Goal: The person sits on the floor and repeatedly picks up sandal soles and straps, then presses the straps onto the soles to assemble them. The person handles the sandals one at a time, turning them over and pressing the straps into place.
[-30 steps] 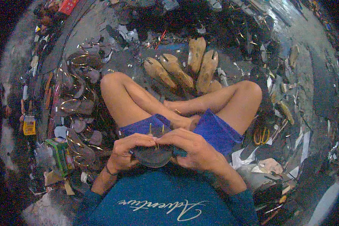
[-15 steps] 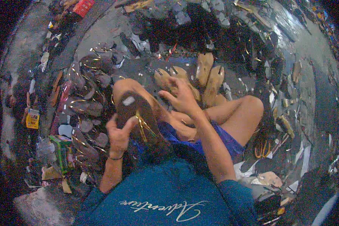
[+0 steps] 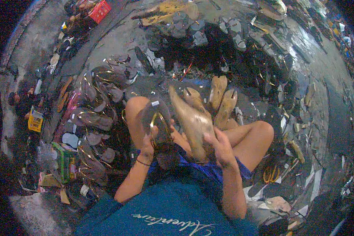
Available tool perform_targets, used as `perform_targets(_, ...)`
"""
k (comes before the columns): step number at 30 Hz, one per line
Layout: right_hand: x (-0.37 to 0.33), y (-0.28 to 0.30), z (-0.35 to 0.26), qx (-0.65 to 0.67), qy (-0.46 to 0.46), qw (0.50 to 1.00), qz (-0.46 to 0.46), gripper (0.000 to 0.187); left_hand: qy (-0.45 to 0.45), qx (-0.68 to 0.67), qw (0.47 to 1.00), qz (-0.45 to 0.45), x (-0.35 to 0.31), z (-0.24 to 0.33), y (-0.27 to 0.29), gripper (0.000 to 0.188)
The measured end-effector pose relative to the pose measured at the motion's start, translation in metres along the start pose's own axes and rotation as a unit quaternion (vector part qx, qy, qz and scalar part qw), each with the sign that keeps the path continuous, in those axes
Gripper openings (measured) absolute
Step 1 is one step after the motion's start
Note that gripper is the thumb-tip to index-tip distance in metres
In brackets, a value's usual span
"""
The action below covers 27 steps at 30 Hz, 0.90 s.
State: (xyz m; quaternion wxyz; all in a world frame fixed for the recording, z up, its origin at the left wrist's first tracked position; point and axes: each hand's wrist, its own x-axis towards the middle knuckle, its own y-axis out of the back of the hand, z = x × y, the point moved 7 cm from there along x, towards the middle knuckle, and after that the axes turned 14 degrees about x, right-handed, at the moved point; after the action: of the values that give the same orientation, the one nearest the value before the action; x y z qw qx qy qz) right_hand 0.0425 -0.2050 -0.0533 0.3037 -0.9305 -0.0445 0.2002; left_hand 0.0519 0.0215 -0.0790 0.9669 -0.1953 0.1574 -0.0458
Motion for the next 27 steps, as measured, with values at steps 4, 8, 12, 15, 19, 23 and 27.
perform_targets(4,-0.076,-0.026,0.0,0.026,-0.061,0.998,0.001,0.046,-0.005,-0.021,1.0,-0.003,0.021,-0.012,0.013,0.058)
perform_targets(8,-0.084,-0.075,-0.007,-0.404,0.147,0.902,0.028,0.052,0.032,-0.072,0.997,-0.023,-0.007,-0.014,-0.021,0.072)
perform_targets(12,-0.063,-0.097,0.026,-0.496,0.246,0.833,0.023,0.056,0.033,-0.122,0.991,0.047,-0.038,-0.05,-0.002,0.083)
perform_targets(15,-0.05,-0.108,0.03,-0.523,0.284,0.803,0.038,0.056,0.058,-0.099,0.991,0.063,-0.032,-0.052,0.008,0.087)
perform_targets(19,-0.038,-0.111,0.031,-0.515,0.314,0.796,0.047,0.054,0.043,-0.074,0.986,0.14,-0.026,-0.049,0.011,0.088)
perform_targets(23,-0.027,-0.111,0.036,-0.518,0.309,0.795,0.069,0.055,0.051,-0.137,0.985,0.093,-0.014,-0.063,0.021,0.083)
perform_targets(27,-0.034,-0.11,0.019,-0.487,0.352,0.797,0.062,0.056,-0.024,-0.068,0.997,0.005,-0.006,-0.031,0.001,0.069)
